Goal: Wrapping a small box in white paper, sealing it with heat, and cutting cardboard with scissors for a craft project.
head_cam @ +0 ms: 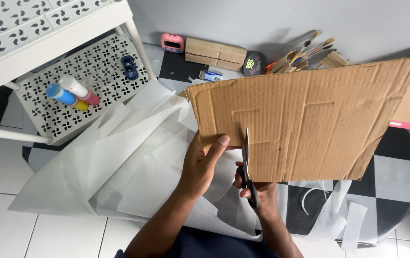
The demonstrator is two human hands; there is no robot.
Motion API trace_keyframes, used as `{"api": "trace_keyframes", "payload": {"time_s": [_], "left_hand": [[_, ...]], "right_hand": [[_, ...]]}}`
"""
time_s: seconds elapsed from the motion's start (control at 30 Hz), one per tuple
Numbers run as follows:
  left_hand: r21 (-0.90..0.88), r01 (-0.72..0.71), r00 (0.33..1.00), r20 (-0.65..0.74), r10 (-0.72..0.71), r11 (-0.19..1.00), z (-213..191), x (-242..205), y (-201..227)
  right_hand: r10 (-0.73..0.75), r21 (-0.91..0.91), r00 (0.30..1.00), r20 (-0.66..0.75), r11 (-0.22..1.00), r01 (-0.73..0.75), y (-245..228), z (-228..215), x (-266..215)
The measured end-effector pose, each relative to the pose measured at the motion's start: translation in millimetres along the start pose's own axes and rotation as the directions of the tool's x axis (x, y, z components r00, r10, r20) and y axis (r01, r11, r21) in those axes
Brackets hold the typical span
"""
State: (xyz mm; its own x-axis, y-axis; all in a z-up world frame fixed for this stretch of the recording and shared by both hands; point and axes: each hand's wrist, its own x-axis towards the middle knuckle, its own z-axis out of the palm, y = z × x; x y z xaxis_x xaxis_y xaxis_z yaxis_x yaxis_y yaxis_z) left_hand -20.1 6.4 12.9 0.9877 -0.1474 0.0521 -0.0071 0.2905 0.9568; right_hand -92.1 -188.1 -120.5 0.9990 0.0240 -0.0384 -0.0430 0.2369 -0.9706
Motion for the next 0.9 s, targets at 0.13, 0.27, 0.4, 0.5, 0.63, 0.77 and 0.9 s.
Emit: {"api": "trace_keyframes", "payload": {"time_s": [0.13, 0.27, 0.4, 0.5, 0.63, 0.77, 0.9], "left_hand": [[-0.009, 0.014, 1.000, 0.005, -0.014, 1.000, 0, 0, -3], [-0.024, -0.001, 1.000, -0.002, 0.001, 1.000, 0, -1, -4], [-0.082, 0.032, 0.999, -0.040, -0.035, 0.996, 2, -1, -1], [-0.153, -0.045, 0.992, -0.124, 0.026, 0.987, 1, 3, -5], [-0.254, -0.042, 0.947, -0.317, -0.043, 0.966, -7, 10, -13], [-0.416, -0.193, 0.937, -0.347, 0.041, 0.889, -11, 17, -15], [-0.551, -0.147, 0.957, -0.290, -0.024, 0.821, 2, 17, -22]], "right_hand": [[-0.025, 0.031, 0.999, 0.022, 0.999, 0.024, 13, -9, 1], [-0.107, -0.035, 0.991, 0.075, 0.993, 0.110, 0, -1, 2], [-0.052, -0.112, 0.982, 0.182, 0.991, 0.073, -15, 7, 5], [-0.046, -0.106, 0.925, 0.378, 0.990, 0.092, -38, 20, 6], [-0.004, -0.019, 0.872, 0.489, 1.000, 0.016, -47, 12, -4], [-0.157, 0.117, 0.870, 0.468, 0.986, 0.115, -23, -22, -11], [-0.375, 0.109, 0.926, 0.045, 0.923, 0.368, -36, -14, -4]]}}
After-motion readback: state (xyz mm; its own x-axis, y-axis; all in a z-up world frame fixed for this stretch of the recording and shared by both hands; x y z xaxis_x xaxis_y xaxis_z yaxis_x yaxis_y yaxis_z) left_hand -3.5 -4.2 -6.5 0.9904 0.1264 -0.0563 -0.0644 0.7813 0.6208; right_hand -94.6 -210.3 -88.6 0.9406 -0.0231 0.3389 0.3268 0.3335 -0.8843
